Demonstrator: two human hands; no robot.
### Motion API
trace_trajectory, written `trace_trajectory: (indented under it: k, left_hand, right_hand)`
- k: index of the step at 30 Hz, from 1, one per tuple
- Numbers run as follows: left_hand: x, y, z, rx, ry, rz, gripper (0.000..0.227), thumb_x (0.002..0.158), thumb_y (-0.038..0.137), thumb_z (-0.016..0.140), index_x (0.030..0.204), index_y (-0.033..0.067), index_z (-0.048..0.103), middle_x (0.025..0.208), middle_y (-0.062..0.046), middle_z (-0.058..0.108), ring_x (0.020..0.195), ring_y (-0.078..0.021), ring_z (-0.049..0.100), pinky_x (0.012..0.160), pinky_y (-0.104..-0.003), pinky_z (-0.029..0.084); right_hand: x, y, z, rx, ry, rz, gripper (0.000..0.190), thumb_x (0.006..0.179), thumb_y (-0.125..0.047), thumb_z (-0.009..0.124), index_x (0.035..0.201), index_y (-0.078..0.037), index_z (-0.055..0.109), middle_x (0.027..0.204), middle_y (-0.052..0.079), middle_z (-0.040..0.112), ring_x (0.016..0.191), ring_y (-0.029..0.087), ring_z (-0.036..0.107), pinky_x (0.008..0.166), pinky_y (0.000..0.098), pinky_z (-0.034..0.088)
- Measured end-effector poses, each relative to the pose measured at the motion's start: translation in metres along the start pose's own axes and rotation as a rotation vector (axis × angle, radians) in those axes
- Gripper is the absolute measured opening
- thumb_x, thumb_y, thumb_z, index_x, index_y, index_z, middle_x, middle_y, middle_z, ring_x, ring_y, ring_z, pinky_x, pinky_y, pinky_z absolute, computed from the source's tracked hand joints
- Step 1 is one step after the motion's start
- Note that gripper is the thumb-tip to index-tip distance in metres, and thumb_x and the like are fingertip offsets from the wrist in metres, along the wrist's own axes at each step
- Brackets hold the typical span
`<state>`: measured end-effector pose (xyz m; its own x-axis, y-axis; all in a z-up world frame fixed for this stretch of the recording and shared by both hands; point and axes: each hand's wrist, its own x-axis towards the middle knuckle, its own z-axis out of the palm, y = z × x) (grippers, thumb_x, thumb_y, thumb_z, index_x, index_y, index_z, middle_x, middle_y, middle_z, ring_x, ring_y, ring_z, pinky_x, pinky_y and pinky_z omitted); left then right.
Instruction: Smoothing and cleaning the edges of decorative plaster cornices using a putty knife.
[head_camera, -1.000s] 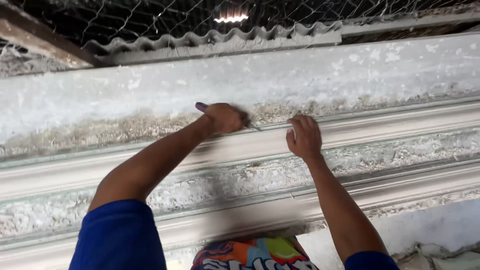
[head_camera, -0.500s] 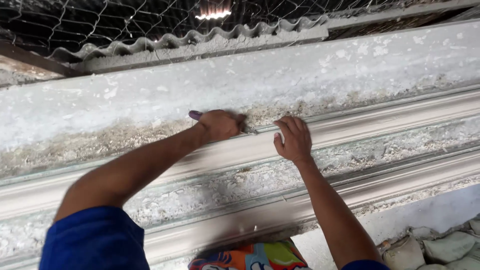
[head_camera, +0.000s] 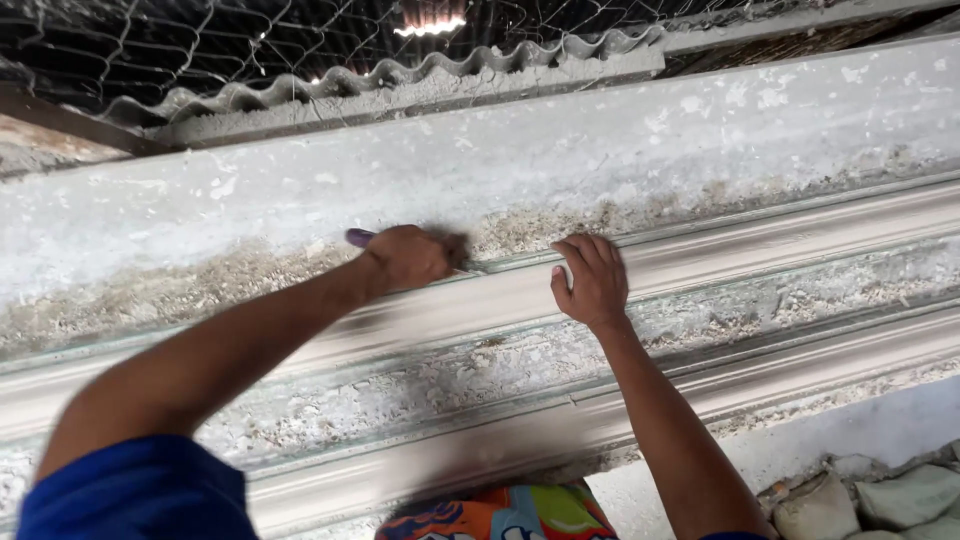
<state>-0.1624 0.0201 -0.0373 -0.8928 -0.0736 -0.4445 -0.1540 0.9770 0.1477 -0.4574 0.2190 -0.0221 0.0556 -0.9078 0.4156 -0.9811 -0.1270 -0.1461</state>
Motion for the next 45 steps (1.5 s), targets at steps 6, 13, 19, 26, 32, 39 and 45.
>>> trace_trajectory:
  k: [6,13,19,26,32,39,45]
  left_hand:
    - [0.069,0.001,0.014,-0.073,0.045,-0.007,0.044,0.103,0.037,0.038,0.095,0.0234,0.079,0.094,0.001,0.079,0.100,-0.0206,0.074,0.089,-0.043,0.057]
    - [0.011,0.027,-0.045,-0.087,-0.031,-0.014,0.054,0.108,0.043,0.031,0.113,0.0139,0.076,0.105,-0.008,0.079,0.103,-0.0263,0.075,0.089,-0.045,0.059]
    - [0.042,0.044,-0.089,-0.050,0.072,0.047,0.048,0.107,0.039,0.037,0.119,0.0081,0.072,0.114,-0.011,0.074,0.104,-0.0334,0.073,0.087,-0.051,0.058]
    - [0.016,0.025,-0.056,0.028,0.002,-0.006,0.037,0.105,0.026,0.042,0.097,0.0187,0.078,0.098,0.001,0.078,0.101,-0.0220,0.074,0.087,-0.041,0.057]
    - [0.079,0.046,-0.073,0.152,-0.014,0.040,0.055,0.072,0.030,0.076,0.123,0.0204,0.057,0.131,-0.002,0.052,0.126,-0.0264,0.054,0.105,-0.043,0.046]
    - [0.021,0.043,-0.098,0.415,-0.408,0.018,0.051,0.076,0.013,0.091,0.121,0.0105,0.067,0.165,-0.007,0.033,0.077,-0.0254,0.078,0.060,-0.033,0.067]
    - [0.091,0.065,-0.124,0.279,-0.257,-0.017,0.118,0.028,0.050,0.110,0.128,0.0139,0.061,0.130,0.003,0.069,0.097,-0.0266,0.075,0.084,-0.048,0.068]
  right_hand:
    - [0.007,-0.003,-0.005,0.028,0.000,0.010,0.034,0.085,-0.028,0.058,0.116,-0.019,0.070,0.104,0.004,0.060,0.102,0.028,0.062,0.094,0.0426,0.047]
    - [0.002,0.000,0.000,0.037,0.013,0.019,0.035,0.083,-0.028,0.059,0.116,-0.021,0.070,0.105,0.002,0.061,0.103,0.026,0.062,0.094,0.0419,0.048]
    - [0.004,0.001,0.003,0.041,0.032,0.021,0.038,0.082,-0.029,0.059,0.117,-0.019,0.069,0.106,0.003,0.062,0.103,0.026,0.063,0.096,0.0420,0.048]
    - [0.003,0.002,0.001,0.106,0.048,0.048,0.050,0.080,-0.029,0.061,0.127,-0.010,0.063,0.110,0.008,0.066,0.106,0.029,0.064,0.098,0.0440,0.047]
    - [0.002,0.003,0.005,0.098,0.076,0.018,0.061,0.083,-0.038,0.057,0.135,-0.006,0.057,0.108,0.008,0.066,0.105,0.029,0.063,0.098,0.0464,0.045]
    - [-0.001,0.007,0.009,0.145,0.118,0.023,0.073,0.081,-0.039,0.060,0.139,0.004,0.052,0.109,0.012,0.067,0.103,0.033,0.062,0.096,0.0493,0.046]
    - [0.000,0.012,-0.001,0.297,0.097,0.028,0.079,0.079,-0.030,0.065,0.147,0.005,0.043,0.115,0.020,0.062,0.105,0.040,0.060,0.093,0.0523,0.047]
